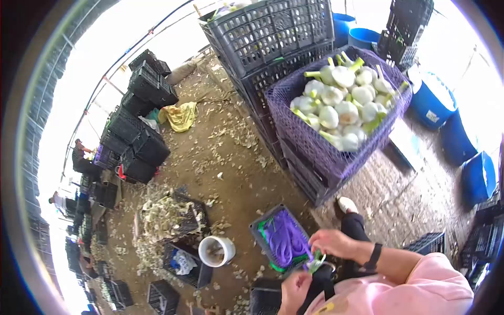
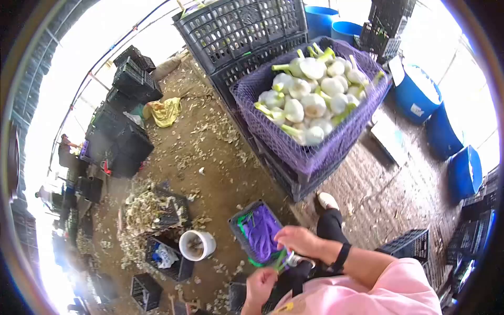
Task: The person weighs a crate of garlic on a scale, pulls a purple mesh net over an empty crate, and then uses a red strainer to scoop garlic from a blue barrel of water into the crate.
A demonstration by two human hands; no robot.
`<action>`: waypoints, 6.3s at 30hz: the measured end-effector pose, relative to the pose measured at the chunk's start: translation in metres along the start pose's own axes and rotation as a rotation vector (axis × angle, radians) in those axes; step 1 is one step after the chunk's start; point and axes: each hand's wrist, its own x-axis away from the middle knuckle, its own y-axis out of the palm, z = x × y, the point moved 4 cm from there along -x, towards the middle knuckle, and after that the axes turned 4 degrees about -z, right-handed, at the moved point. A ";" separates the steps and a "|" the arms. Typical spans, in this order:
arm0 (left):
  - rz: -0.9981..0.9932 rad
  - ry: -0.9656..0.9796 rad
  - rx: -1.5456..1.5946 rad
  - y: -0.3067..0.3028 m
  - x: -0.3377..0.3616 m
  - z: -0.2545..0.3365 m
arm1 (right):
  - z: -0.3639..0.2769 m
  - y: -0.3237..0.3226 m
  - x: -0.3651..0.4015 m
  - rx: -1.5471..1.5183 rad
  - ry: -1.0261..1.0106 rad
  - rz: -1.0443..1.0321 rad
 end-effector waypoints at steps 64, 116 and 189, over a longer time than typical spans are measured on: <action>0.443 -0.012 0.867 0.098 -0.210 0.209 | -0.229 -0.511 0.081 0.107 -0.220 0.587; 0.495 0.597 0.615 -0.038 -0.323 0.408 | -0.384 -0.574 -0.110 0.311 -0.339 0.143; 0.433 0.610 0.084 0.132 -0.327 0.498 | -0.384 -0.366 -0.078 0.717 -0.417 -0.444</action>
